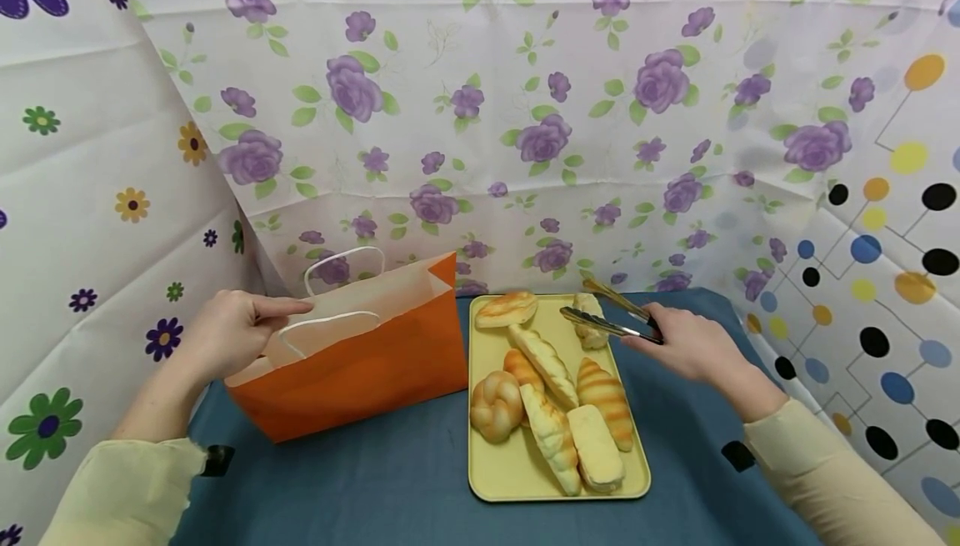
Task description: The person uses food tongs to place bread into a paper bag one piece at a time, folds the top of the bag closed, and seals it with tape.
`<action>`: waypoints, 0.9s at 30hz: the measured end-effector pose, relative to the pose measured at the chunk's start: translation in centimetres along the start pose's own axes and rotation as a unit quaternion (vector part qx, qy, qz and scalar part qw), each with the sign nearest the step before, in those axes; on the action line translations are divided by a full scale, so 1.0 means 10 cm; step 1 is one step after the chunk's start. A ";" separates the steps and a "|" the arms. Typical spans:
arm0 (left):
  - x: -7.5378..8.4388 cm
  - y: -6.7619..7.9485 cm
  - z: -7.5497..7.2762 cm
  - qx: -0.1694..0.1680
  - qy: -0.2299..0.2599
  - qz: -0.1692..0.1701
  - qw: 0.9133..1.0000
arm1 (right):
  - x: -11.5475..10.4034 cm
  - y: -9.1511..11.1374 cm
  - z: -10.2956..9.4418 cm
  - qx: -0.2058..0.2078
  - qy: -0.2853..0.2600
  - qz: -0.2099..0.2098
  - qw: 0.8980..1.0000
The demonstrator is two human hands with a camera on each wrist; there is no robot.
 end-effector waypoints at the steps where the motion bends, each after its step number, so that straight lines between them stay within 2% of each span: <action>1: 0.00 0.00 0.00 0.000 -0.001 0.000 1.000 | 0.01 0.01 0.01 -0.003 0.001 0.002 1.000; 9: -0.01 -0.01 0.00 -0.005 0.017 -0.005 1.000 | 0.07 0.03 0.07 -0.030 0.005 0.018 0.999; 15: -0.01 -0.02 0.01 -0.010 0.007 -0.011 1.000 | 0.06 0.03 0.15 -0.058 -0.007 0.020 0.998; 21: 0.00 -0.02 0.01 -0.010 0.008 -0.013 1.000 | -0.02 0.03 0.29 -0.097 -0.059 0.015 0.993; 27: 0.00 -0.02 0.02 -0.010 -0.002 -0.008 1.000 | -0.10 0.03 0.50 -0.134 -0.128 0.007 0.983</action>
Point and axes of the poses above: each hand's wrist, its own y-axis away from the middle knuckle, its own z-axis out of the palm, x = y × z, the point moved 10 cm from there along -y, towards the middle knuckle, and after that the axes turned 8 degrees about -z, right-handed, at the moved point
